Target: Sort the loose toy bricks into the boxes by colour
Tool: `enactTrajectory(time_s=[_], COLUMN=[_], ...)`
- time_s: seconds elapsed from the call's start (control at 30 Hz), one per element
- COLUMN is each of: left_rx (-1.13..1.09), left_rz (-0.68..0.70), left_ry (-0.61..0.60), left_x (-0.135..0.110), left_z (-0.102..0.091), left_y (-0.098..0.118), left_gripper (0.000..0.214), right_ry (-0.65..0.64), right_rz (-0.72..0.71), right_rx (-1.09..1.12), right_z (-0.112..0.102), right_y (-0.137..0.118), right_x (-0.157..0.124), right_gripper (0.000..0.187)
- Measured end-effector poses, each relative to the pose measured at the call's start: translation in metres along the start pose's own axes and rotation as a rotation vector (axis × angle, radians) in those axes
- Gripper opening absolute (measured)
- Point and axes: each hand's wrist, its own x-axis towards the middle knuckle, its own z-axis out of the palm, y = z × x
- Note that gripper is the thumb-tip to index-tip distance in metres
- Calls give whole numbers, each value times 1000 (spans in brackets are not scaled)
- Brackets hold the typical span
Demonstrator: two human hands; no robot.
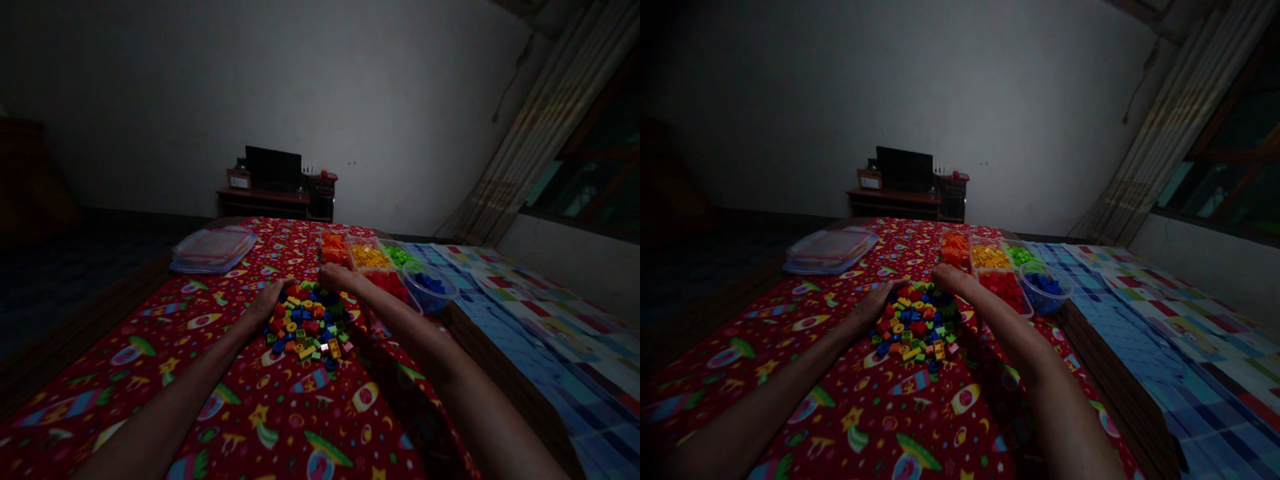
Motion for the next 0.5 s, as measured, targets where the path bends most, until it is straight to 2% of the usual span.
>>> enactTrajectory(time_s=[0.1,0.2,0.27,0.4,0.5], left_rx=[40,96,133,173,186], left_rz=[8,23,35,39,31], left_ry=[-30,-25,-20,-32,-36], left_x=[-1,-2,-2,-2,-3], left_z=[-1,-1,-1,0,0], left_y=[5,10,11,14,17], left_gripper=[70,69,69,68,67], right_ry=[-235,-359,-379,-327,-302], right_rz=[57,98,114,133,121], right_rx=[1,6,20,70,140], right_z=[-8,-14,-15,-18,-25], right_y=[-3,0,2,5,8], right_x=[10,12,8,-4,-12], right_gripper=[17,15,16,23,22])
